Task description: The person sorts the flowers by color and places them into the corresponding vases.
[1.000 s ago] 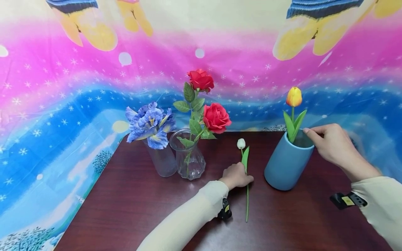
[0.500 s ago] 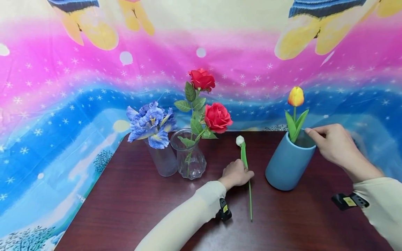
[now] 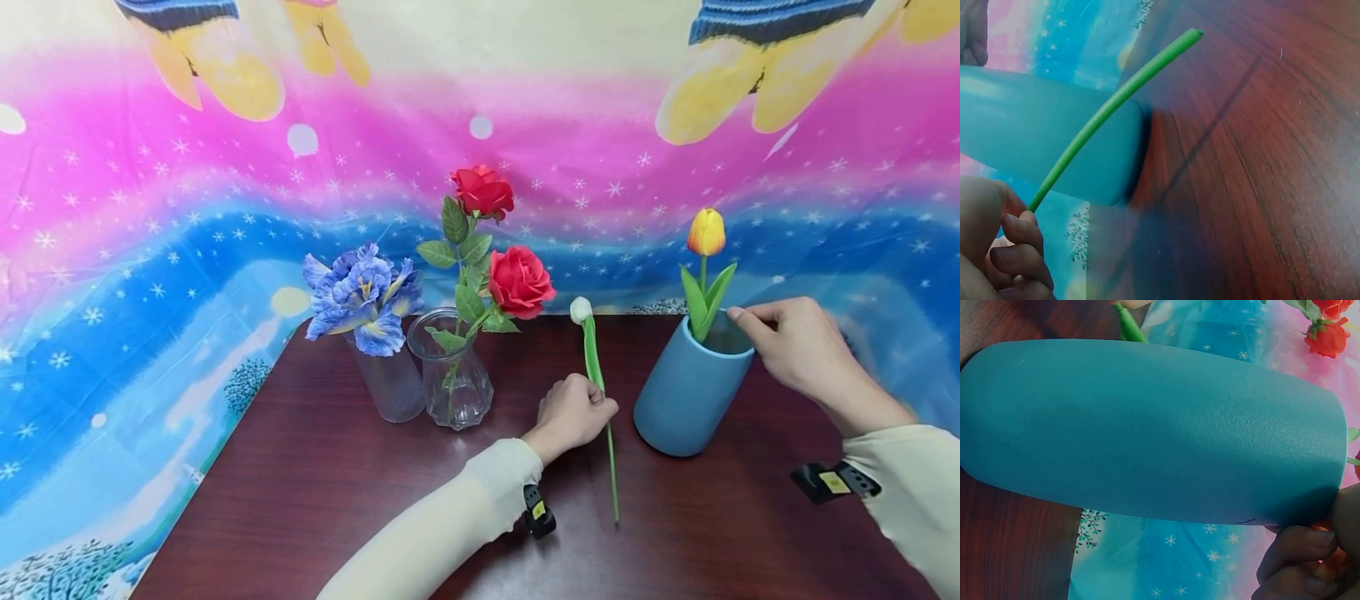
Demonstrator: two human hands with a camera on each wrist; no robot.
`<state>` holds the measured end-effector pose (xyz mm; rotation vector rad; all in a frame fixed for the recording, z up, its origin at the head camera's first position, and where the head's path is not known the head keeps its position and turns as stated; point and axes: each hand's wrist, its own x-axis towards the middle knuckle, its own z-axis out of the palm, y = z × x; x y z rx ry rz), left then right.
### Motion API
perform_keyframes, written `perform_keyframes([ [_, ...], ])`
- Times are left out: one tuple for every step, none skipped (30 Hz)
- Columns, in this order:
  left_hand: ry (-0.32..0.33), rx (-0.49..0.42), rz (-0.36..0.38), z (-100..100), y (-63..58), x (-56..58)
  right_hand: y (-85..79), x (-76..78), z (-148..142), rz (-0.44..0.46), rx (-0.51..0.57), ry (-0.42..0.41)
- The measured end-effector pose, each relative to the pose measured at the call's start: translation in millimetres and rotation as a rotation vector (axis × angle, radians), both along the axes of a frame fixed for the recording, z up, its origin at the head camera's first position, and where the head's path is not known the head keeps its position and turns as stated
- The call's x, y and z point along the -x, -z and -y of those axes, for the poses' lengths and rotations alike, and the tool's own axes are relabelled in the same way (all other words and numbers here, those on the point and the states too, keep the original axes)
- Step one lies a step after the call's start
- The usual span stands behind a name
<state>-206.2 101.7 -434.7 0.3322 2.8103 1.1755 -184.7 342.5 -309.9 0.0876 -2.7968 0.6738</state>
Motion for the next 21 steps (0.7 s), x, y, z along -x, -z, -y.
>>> perform_keyframes([
  [0.002,-0.009,-0.014,0.0,-1.6,-1.0,0.1,-0.1,-0.1,-0.001,0.0,0.0],
  [0.003,-0.015,-0.028,0.1,-3.2,-2.0,0.2,-0.1,-0.1,0.0,-0.001,0.0],
  [0.004,-0.021,-0.041,0.0,-4.7,-2.7,0.3,-0.2,-0.2,0.0,-0.001,0.0],
  [0.004,-0.025,-0.052,0.0,-6.2,-3.3,0.4,-0.1,-0.3,-0.001,0.0,0.001],
  [0.003,-0.031,-0.061,-0.1,-7.6,-3.9,0.5,-0.1,-0.4,-0.001,0.001,0.001],
  [0.002,-0.037,-0.068,-0.1,-9.0,-4.5,0.5,0.0,-0.5,-0.001,0.001,0.0],
  [0.002,-0.045,-0.072,-0.1,-10.3,-5.2,0.6,0.0,-0.6,-0.001,0.001,-0.001],
  [0.003,-0.051,-0.075,-0.1,-11.5,-5.8,0.6,0.1,-0.8,-0.001,0.002,-0.001],
  [0.004,-0.058,-0.077,0.0,-12.4,-6.4,0.7,0.0,-0.9,-0.001,0.002,-0.002],
  [0.008,-0.066,-0.081,0.1,-13.1,-6.9,0.7,0.0,-0.9,-0.003,0.002,-0.002],
  [0.013,-0.074,-0.085,0.4,-13.6,-7.3,0.7,0.0,-1.0,-0.005,0.001,-0.004],
  [0.018,-0.083,-0.088,0.7,-14.0,-7.7,0.7,-0.1,-1.0,-0.007,0.0,-0.004],
  [0.022,-0.088,-0.095,1.0,-14.2,-7.9,0.8,-0.1,-1.0,-0.009,0.0,-0.004],
  [0.026,-0.094,-0.104,1.3,-14.3,-8.0,0.8,-0.1,-0.9,-0.009,0.0,-0.004],
  [0.03,-0.099,-0.114,1.6,-14.4,-8.0,0.9,-0.1,-0.8,-0.009,0.001,-0.004],
  [0.032,-0.107,-0.123,2.0,-14.7,-8.0,1.0,0.0,-0.8,-0.009,0.001,-0.004],
  [0.032,-0.111,-0.132,2.3,-15.0,-8.0,1.1,0.1,-0.6,-0.006,0.001,-0.003],
  [0.032,-0.117,-0.14,2.8,-15.4,-7.8,1.2,0.3,-0.5,-0.004,0.002,-0.003],
  [0.032,-0.125,-0.149,3.2,-16.0,-7.5,1.2,0.3,-0.4,-0.001,0.002,-0.003],
  [0.032,-0.133,-0.158,3.6,-16.6,-7.3,1.2,0.4,-0.4,0.001,0.002,-0.002],
  [0.03,-0.142,-0.164,3.9,-17.3,-7.1,1.2,0.4,-0.3,0.003,0.002,-0.003],
])
